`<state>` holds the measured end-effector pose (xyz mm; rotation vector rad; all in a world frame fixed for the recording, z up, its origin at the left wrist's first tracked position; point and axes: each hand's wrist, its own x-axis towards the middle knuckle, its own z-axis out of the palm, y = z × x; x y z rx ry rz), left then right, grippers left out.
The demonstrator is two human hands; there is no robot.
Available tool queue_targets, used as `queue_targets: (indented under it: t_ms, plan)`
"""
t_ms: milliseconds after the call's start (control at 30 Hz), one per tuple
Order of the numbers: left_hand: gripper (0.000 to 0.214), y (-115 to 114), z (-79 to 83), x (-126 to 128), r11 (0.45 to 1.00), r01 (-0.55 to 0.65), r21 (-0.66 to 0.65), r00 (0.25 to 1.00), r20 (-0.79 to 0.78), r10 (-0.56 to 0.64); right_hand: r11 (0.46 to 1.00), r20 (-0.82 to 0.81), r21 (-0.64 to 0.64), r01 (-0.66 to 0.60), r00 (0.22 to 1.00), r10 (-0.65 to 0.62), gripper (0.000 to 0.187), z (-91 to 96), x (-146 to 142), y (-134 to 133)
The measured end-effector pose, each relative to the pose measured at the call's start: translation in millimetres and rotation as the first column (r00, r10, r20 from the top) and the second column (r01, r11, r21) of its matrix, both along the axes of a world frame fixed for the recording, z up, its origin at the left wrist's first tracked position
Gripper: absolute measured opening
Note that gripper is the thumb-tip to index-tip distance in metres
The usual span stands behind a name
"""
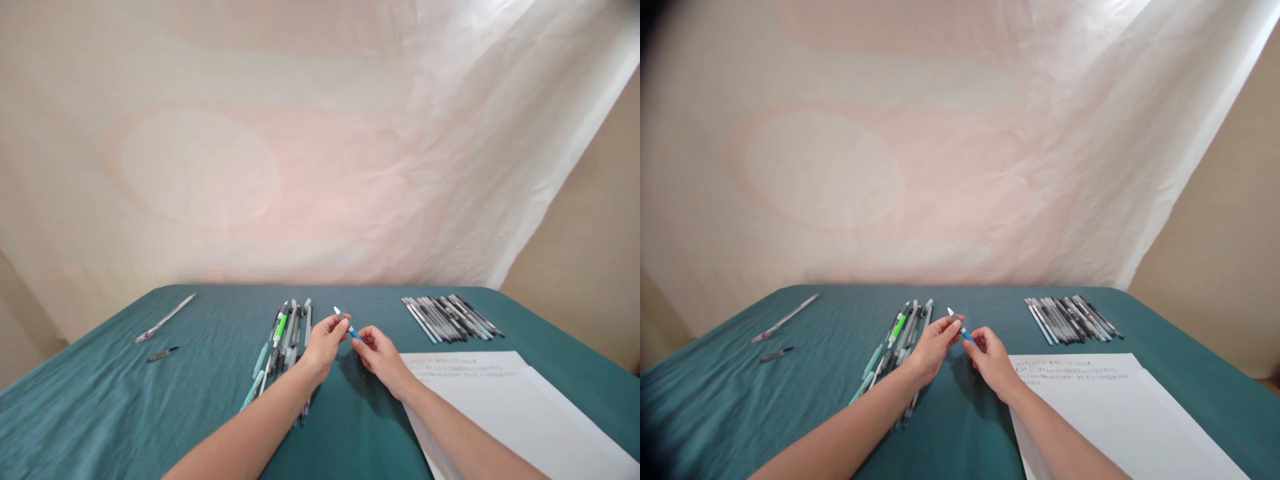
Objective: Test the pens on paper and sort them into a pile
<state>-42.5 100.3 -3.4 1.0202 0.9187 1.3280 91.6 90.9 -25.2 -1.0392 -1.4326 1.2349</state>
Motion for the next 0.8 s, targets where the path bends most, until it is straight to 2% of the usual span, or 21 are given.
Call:
queue_targets:
  t_ms: [467,700,800]
  plan:
    - [0.031,0.8,-1.1,-1.2,1.0,-0.007,-0.016,1.0,0.019,0.007,0.996,0.004,-0.043,-0.084,0.996,0.084,0.04,9.6,2.4,-4.1]
    - [0.03,-1.5,1.9,0.1,0.998,0.045,-0.05,0.987,0.155,-0.037,0.987,-0.002,-0.086,-0.139,0.99,0.139,0.041,10.3,5.0,-1.7]
    - [0.03,1.8,0.6,0.0,0.998,-0.011,-0.055,0.985,0.172,0.02,0.985,-0.052,-0.116,-0.127,0.991,0.122,0.038,7.3,4.3,0.6]
